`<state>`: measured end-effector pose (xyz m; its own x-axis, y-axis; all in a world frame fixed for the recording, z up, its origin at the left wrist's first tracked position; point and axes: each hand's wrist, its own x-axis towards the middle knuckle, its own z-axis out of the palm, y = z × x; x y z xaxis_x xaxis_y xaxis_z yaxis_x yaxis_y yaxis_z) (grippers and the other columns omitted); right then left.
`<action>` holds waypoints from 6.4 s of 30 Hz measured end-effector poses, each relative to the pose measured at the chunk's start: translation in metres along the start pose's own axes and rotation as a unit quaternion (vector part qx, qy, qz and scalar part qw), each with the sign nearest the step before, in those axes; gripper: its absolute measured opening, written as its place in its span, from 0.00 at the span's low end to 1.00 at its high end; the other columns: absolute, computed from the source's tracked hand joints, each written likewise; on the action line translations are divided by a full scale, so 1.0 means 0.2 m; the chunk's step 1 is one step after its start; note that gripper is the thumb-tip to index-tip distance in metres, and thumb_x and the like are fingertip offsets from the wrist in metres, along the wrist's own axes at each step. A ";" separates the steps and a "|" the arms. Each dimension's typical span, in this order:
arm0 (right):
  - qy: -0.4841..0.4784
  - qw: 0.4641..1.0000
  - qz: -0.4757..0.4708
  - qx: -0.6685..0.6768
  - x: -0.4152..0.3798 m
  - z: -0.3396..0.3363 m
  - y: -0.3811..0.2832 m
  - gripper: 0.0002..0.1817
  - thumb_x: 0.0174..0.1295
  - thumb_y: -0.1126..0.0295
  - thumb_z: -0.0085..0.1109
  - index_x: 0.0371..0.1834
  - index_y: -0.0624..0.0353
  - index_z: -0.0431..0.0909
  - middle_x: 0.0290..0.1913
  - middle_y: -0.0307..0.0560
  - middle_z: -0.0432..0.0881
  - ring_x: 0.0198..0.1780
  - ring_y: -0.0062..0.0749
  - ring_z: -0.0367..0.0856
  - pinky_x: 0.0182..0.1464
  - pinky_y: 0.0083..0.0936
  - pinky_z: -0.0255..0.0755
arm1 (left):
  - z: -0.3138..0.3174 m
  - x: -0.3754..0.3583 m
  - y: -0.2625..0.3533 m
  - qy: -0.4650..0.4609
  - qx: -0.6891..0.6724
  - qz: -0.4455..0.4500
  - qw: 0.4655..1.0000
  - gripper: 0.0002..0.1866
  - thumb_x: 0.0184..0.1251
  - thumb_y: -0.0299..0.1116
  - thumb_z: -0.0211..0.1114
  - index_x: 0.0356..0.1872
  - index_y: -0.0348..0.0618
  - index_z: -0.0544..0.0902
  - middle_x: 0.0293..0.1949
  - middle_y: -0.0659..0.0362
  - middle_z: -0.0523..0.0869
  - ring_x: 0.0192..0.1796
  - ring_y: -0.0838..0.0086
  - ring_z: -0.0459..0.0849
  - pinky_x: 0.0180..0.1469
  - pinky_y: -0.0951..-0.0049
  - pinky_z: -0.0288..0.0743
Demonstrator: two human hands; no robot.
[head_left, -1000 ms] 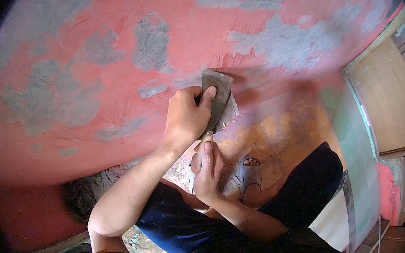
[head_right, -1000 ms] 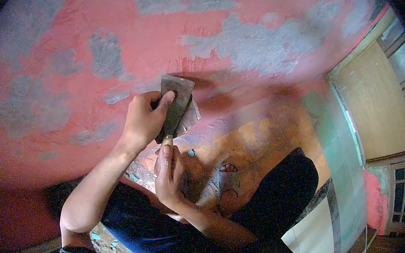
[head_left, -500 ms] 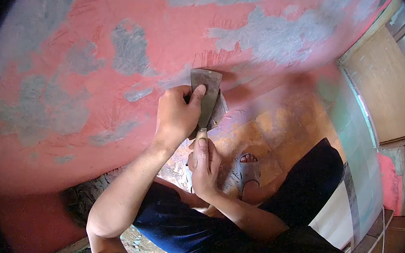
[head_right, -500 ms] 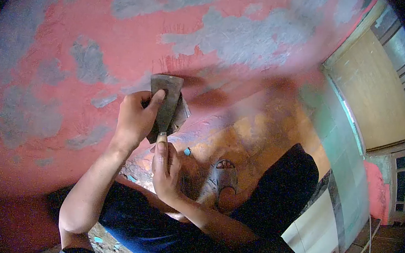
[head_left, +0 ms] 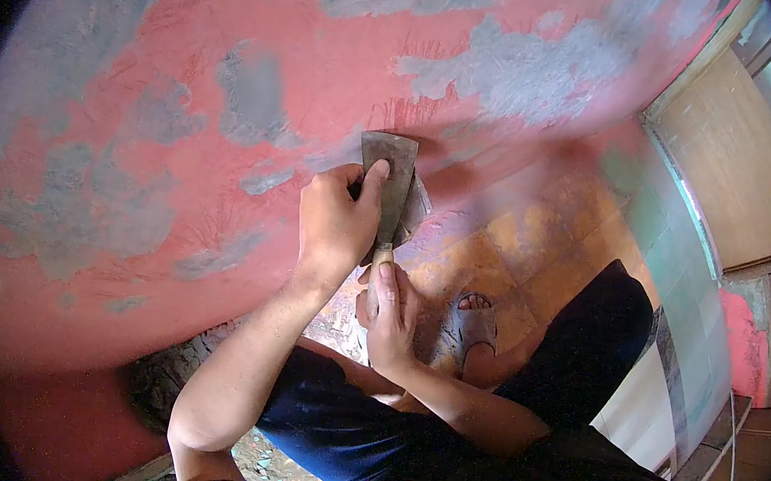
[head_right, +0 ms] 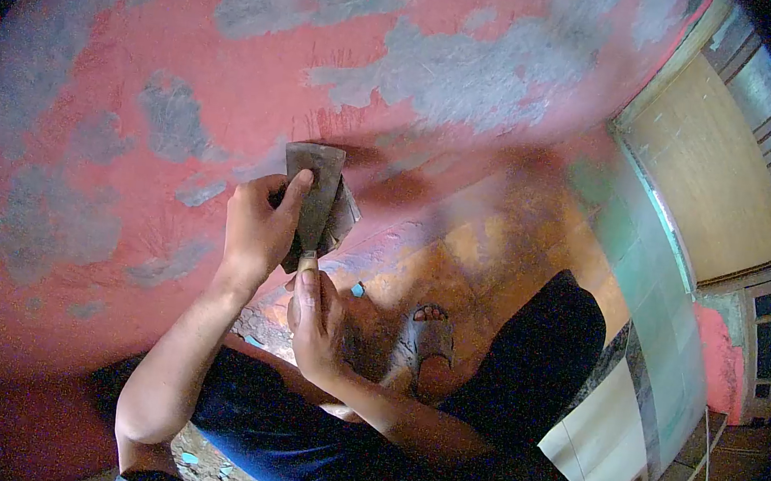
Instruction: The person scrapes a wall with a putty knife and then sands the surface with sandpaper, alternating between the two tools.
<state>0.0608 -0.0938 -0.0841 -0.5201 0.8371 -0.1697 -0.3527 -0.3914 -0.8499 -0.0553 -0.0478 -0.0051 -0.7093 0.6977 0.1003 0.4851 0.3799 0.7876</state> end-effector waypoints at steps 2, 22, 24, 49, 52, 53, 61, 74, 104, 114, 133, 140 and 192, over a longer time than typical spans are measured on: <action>0.019 0.997 -0.052 -0.050 0.00 0.01 0.00 0.23 0.82 0.48 0.41 0.37 0.55 0.71 0.19 0.26 0.56 0.19 0.12 0.53 0.21 0.19 0.46 | 0.01 0.00 -0.01 0.002 0.001 -0.001 1.000 0.22 0.73 0.43 0.65 0.28 0.30 0.85 0.21 0.40 0.82 0.23 0.52 0.84 0.33 0.58 0.75; -0.024 0.999 0.018 0.045 -0.03 0.02 -0.11 0.20 0.83 0.51 0.42 0.35 0.52 0.69 0.20 0.27 0.58 0.18 0.13 0.55 0.21 0.20 0.49 | 0.00 0.01 0.02 0.018 -0.002 0.033 0.999 0.21 0.72 0.40 0.65 0.27 0.28 0.85 0.19 0.40 0.79 0.18 0.59 0.77 0.29 0.60 0.72; -0.021 0.999 0.015 0.046 -0.02 0.03 -0.11 0.20 0.83 0.51 0.43 0.35 0.52 0.69 0.20 0.27 0.58 0.18 0.13 0.55 0.21 0.20 0.49 | 0.01 0.01 0.01 0.022 -0.023 0.035 0.999 0.21 0.72 0.40 0.65 0.27 0.28 0.84 0.19 0.39 0.79 0.18 0.59 0.77 0.29 0.60 0.72; -0.040 0.999 -0.006 -0.004 0.01 -0.03 -0.10 0.19 0.82 0.52 0.44 0.37 0.55 0.70 0.19 0.29 0.60 0.18 0.14 0.59 0.22 0.20 0.51 | -0.02 0.02 0.03 -0.006 -0.005 0.009 1.000 0.21 0.71 0.42 0.65 0.30 0.28 0.86 0.21 0.38 0.82 0.23 0.48 0.84 0.32 0.57 0.75; -0.035 0.999 -0.010 0.009 0.04 -0.04 -0.12 0.20 0.82 0.53 0.44 0.36 0.55 0.70 0.18 0.29 0.60 0.17 0.13 0.57 0.21 0.20 0.51 | 0.02 0.05 0.03 0.017 -0.017 0.041 0.999 0.22 0.71 0.42 0.66 0.29 0.29 0.86 0.20 0.40 0.82 0.22 0.52 0.84 0.30 0.58 0.75; -0.033 0.999 -0.008 0.015 0.05 -0.04 -0.13 0.20 0.82 0.53 0.44 0.35 0.55 0.70 0.18 0.28 0.60 0.17 0.13 0.57 0.20 0.20 0.50 | 0.02 0.05 0.04 0.032 -0.014 0.066 0.997 0.22 0.71 0.42 0.66 0.29 0.29 0.86 0.20 0.40 0.82 0.22 0.53 0.84 0.30 0.58 0.74; -0.040 0.999 -0.019 0.006 0.02 -0.03 -0.11 0.21 0.82 0.52 0.44 0.36 0.56 0.71 0.18 0.27 0.60 0.17 0.13 0.56 0.20 0.19 0.49 | 0.00 0.04 0.03 0.018 -0.015 0.044 0.999 0.22 0.71 0.42 0.66 0.29 0.28 0.86 0.21 0.38 0.81 0.22 0.52 0.84 0.30 0.58 0.75; -0.044 0.999 -0.008 0.006 0.04 -0.05 -0.11 0.22 0.82 0.51 0.43 0.35 0.56 0.71 0.20 0.27 0.61 0.18 0.14 0.57 0.21 0.20 0.50 | 0.01 0.06 0.05 0.014 -0.016 0.049 0.999 0.22 0.71 0.43 0.67 0.28 0.29 0.85 0.20 0.38 0.81 0.22 0.51 0.84 0.29 0.58 0.74; -0.061 0.996 -0.038 -0.058 -0.02 0.01 -0.07 0.21 0.83 0.54 0.43 0.36 0.58 0.72 0.21 0.30 0.65 0.21 0.14 0.61 0.24 0.20 0.58 | -0.18 -0.03 0.04 0.017 -0.052 -0.012 0.998 0.22 0.73 0.42 0.66 0.29 0.29 0.87 0.18 0.46 0.83 0.20 0.72 0.80 0.29 0.64 0.74; -0.050 0.995 -0.036 -0.073 -0.02 0.00 -0.06 0.21 0.83 0.54 0.42 0.37 0.58 0.70 0.23 0.31 0.65 0.24 0.15 0.62 0.26 0.21 0.59 | -0.14 -0.01 0.01 0.017 -0.053 0.008 0.998 0.26 0.75 0.48 0.66 0.27 0.30 0.86 0.16 0.58 0.80 0.24 0.84 0.71 0.26 0.70 0.69; -0.039 0.996 -0.064 -0.056 -0.01 0.03 -0.04 0.19 0.83 0.56 0.42 0.40 0.60 0.72 0.20 0.32 0.63 0.17 0.14 0.59 0.20 0.17 0.53 | -0.12 -0.01 0.02 0.037 -0.062 0.011 0.997 0.22 0.74 0.41 0.66 0.28 0.28 0.86 0.17 0.45 0.81 0.20 0.74 0.77 0.28 0.64 0.72; -0.042 0.986 -0.076 -0.143 0.00 0.01 -0.08 0.23 0.82 0.50 0.43 0.39 0.59 0.71 0.23 0.33 0.64 0.23 0.17 0.63 0.26 0.24 0.58 | -0.10 0.01 -0.02 0.018 -0.115 0.005 0.993 0.22 0.74 0.41 0.66 0.28 0.28 0.86 0.17 0.47 0.82 0.21 0.76 0.77 0.27 0.65 0.72; -0.050 0.982 -0.111 -0.143 0.11 -0.02 -0.19 0.20 0.83 0.54 0.43 0.38 0.58 0.71 0.22 0.31 0.65 0.21 0.15 0.63 0.25 0.19 0.58 | -0.07 0.02 0.14 0.050 -0.135 0.062 0.988 0.21 0.74 0.40 0.65 0.30 0.28 0.86 0.18 0.46 0.83 0.22 0.77 0.77 0.29 0.64 0.73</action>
<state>0.0660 -0.0587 -0.0583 -0.5332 0.8428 0.0735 -0.2415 -0.0684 -0.9680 -0.0513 -0.0426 0.0263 -0.7070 0.6599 0.2543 0.4259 0.1102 0.8980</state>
